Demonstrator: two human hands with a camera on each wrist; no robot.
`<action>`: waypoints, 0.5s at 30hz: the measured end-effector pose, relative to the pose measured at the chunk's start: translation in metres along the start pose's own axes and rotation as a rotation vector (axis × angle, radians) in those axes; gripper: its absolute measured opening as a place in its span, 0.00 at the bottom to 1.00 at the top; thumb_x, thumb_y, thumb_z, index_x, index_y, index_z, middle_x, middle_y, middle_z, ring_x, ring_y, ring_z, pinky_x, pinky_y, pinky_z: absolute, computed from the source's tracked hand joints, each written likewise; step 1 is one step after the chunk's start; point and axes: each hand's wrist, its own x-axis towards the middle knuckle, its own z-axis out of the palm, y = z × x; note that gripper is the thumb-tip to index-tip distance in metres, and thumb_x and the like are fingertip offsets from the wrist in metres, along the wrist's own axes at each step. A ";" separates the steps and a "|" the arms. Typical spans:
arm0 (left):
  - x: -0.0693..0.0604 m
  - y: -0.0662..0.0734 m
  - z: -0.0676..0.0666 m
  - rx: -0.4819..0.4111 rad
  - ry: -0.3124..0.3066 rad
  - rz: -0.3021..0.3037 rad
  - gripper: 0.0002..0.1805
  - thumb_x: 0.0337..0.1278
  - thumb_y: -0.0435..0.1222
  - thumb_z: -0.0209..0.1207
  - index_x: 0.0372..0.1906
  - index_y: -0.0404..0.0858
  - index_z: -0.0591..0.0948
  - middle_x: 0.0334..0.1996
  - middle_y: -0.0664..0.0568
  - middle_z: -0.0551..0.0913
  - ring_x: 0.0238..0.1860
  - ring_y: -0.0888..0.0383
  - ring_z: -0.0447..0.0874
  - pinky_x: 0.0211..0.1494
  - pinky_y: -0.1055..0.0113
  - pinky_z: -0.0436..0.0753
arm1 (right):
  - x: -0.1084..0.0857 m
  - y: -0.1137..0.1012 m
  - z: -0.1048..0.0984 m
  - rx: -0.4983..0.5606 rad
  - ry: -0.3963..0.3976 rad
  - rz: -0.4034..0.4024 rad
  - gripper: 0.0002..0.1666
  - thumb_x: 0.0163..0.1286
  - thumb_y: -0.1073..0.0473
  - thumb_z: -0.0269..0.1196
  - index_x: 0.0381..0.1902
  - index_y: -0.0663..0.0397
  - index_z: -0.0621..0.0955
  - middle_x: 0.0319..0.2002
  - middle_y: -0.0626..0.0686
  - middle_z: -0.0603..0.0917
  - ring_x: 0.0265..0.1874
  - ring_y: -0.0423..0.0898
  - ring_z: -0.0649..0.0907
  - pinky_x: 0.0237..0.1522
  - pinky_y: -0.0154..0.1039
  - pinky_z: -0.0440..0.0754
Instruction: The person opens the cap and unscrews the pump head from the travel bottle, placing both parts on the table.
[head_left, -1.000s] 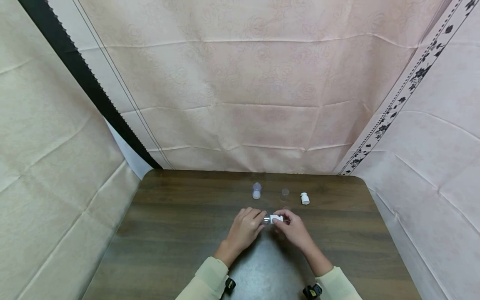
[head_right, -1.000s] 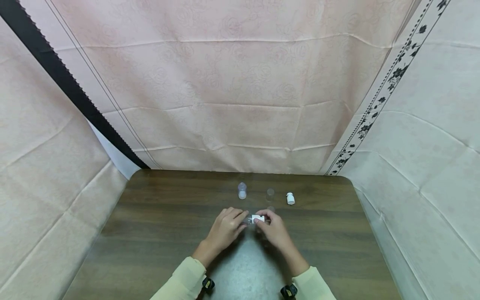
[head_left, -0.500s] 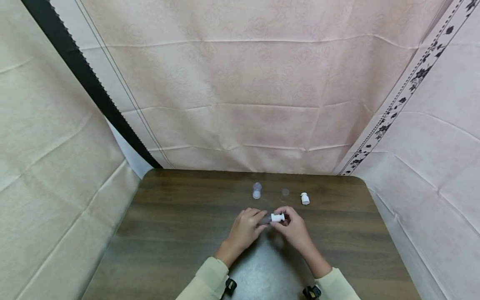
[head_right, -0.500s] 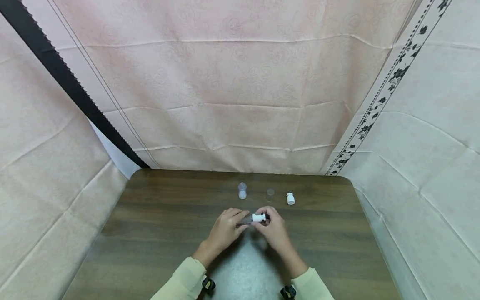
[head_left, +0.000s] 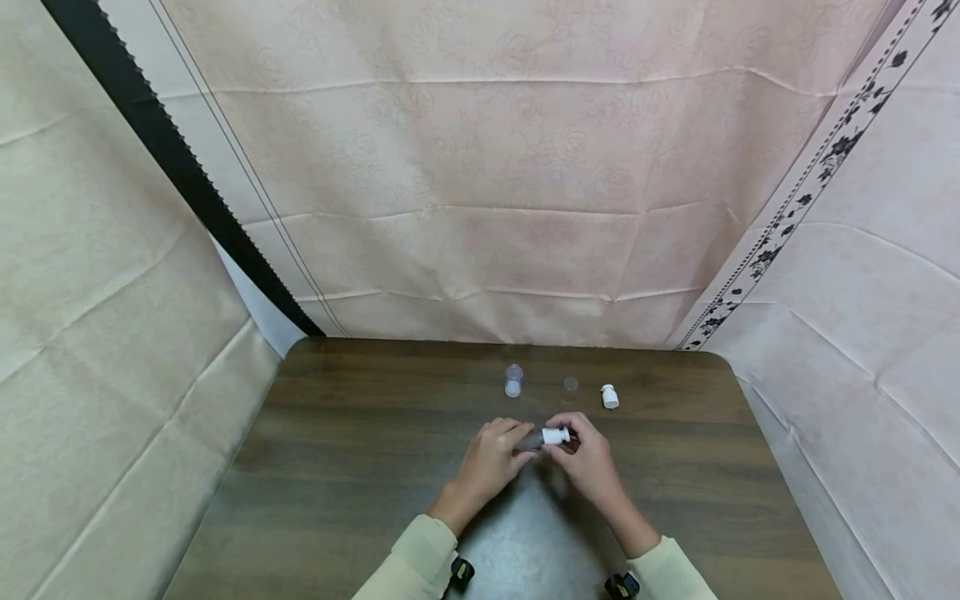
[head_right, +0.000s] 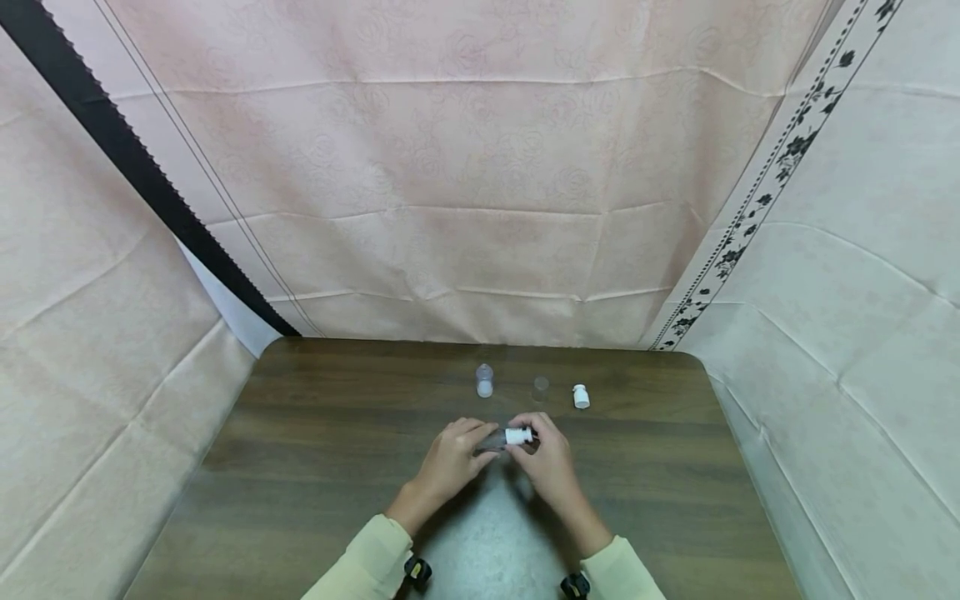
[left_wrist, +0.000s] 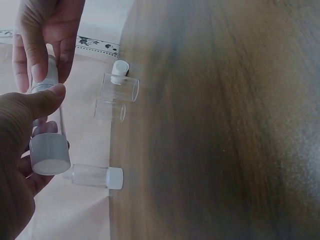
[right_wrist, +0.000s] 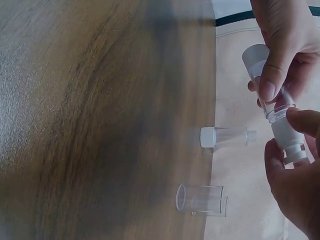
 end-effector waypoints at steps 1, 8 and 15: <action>0.000 0.000 0.000 0.001 -0.005 -0.005 0.22 0.52 0.44 0.77 0.53 0.41 0.89 0.42 0.55 0.89 0.41 0.59 0.86 0.46 0.64 0.85 | 0.000 0.002 0.000 0.007 0.001 0.008 0.21 0.55 0.79 0.74 0.47 0.66 0.82 0.47 0.61 0.84 0.47 0.57 0.86 0.45 0.41 0.88; 0.001 0.001 0.000 -0.011 -0.004 -0.030 0.23 0.52 0.45 0.77 0.52 0.41 0.89 0.41 0.55 0.89 0.42 0.59 0.87 0.47 0.65 0.86 | 0.003 0.028 0.006 0.078 0.036 0.076 0.30 0.55 0.78 0.74 0.55 0.64 0.78 0.52 0.62 0.83 0.49 0.51 0.85 0.46 0.24 0.82; 0.002 0.002 0.000 -0.038 0.003 -0.048 0.23 0.52 0.45 0.77 0.52 0.41 0.88 0.41 0.54 0.89 0.43 0.58 0.87 0.46 0.64 0.87 | 0.003 0.029 0.007 0.128 0.037 0.063 0.35 0.57 0.80 0.71 0.63 0.65 0.76 0.57 0.65 0.85 0.58 0.61 0.84 0.56 0.34 0.83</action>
